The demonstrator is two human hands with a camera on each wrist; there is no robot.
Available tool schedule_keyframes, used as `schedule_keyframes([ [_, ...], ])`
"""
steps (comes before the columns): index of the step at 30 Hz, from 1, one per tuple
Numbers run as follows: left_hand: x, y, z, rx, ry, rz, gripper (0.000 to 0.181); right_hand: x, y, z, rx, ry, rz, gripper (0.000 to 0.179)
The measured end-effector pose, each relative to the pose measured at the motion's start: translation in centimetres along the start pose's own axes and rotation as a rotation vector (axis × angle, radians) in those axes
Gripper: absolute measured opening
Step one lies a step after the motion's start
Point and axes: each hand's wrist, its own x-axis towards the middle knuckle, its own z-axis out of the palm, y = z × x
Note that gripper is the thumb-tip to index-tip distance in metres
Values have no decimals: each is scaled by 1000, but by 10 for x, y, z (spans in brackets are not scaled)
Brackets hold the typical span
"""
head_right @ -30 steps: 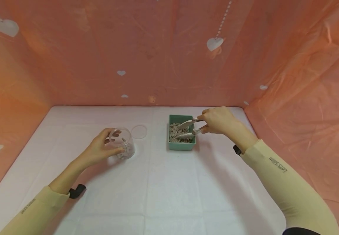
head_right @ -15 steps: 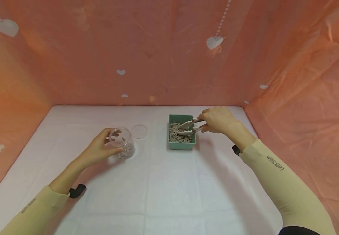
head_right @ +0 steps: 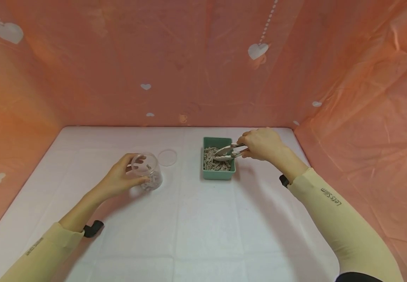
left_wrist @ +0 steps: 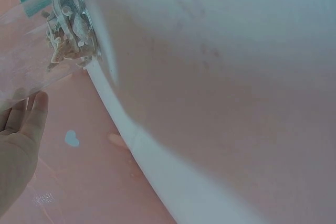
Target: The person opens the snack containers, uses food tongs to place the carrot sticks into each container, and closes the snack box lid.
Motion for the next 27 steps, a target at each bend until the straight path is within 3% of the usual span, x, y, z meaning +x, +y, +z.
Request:
schedule_keyframes([
  [15, 1, -1, 1, -8, 16, 7, 73, -12, 5, -2, -27, 113, -41, 36],
  [27, 1, 1, 1, -2, 17, 7, 71, -27, 10, -8, 76, 137, 30, 37],
])
